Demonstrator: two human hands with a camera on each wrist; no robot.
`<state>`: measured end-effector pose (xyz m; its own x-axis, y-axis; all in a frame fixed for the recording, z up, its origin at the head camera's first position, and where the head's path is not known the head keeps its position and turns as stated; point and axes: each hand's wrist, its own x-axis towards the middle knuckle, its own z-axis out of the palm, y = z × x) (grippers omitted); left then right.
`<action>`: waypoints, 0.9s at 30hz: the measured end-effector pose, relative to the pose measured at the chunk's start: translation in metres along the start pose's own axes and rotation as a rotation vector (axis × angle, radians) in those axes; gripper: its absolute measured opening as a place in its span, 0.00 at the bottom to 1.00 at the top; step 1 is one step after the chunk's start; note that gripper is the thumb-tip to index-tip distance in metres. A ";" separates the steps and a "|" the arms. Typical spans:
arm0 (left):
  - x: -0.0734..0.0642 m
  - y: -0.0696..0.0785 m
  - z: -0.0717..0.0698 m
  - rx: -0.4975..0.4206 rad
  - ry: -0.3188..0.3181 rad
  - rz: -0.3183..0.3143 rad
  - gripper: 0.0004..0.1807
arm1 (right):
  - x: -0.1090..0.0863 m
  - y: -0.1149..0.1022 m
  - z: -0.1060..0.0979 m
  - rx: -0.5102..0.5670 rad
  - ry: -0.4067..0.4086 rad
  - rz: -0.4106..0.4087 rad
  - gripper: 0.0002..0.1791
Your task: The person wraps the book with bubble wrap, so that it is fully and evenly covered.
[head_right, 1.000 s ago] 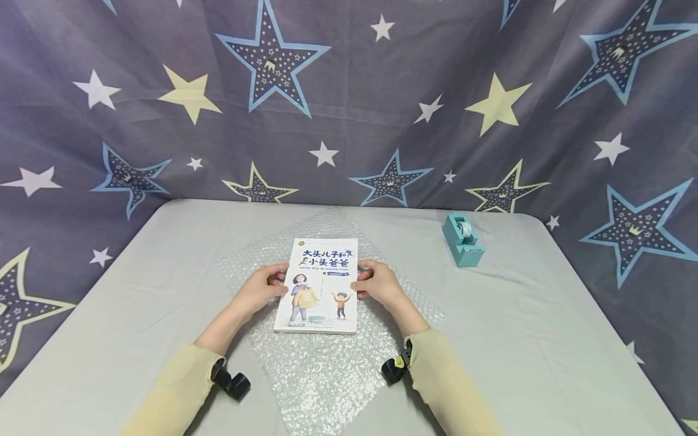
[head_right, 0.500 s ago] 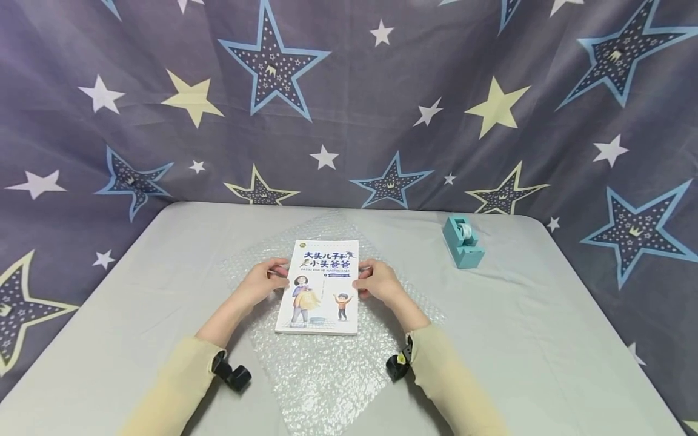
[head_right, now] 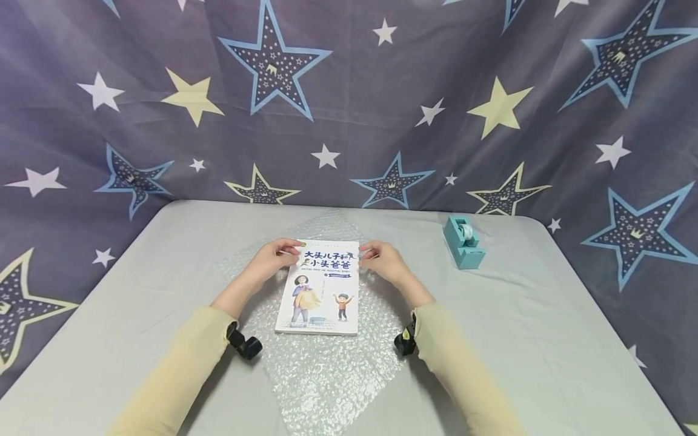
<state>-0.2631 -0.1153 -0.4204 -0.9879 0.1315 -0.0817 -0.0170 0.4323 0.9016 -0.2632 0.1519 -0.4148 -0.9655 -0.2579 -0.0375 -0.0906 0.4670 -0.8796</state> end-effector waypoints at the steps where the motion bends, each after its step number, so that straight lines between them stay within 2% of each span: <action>1: 0.002 0.000 0.001 -0.013 0.000 -0.004 0.20 | 0.002 0.001 -0.001 0.011 -0.004 -0.013 0.20; 6: 0.011 -0.002 0.002 -0.035 0.008 -0.017 0.20 | 0.009 0.004 -0.003 0.018 0.016 -0.057 0.20; 10: 0.019 -0.002 0.000 -0.002 0.037 -0.018 0.19 | 0.015 0.006 -0.001 -0.004 0.054 -0.063 0.17; 13: 0.025 -0.001 -0.002 0.017 0.072 -0.017 0.19 | 0.019 0.007 0.000 -0.013 0.090 -0.056 0.16; 19: 0.038 -0.005 -0.006 -0.001 0.124 -0.002 0.22 | 0.028 0.010 0.001 -0.028 0.132 -0.027 0.18; 27: 0.043 -0.014 -0.006 0.145 0.163 -0.034 0.29 | 0.033 0.008 0.002 -0.070 0.134 0.037 0.25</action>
<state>-0.3065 -0.1212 -0.4336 -0.9992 -0.0258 -0.0306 -0.0398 0.5592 0.8281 -0.2950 0.1450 -0.4238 -0.9919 -0.1269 -0.0014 -0.0669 0.5327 -0.8436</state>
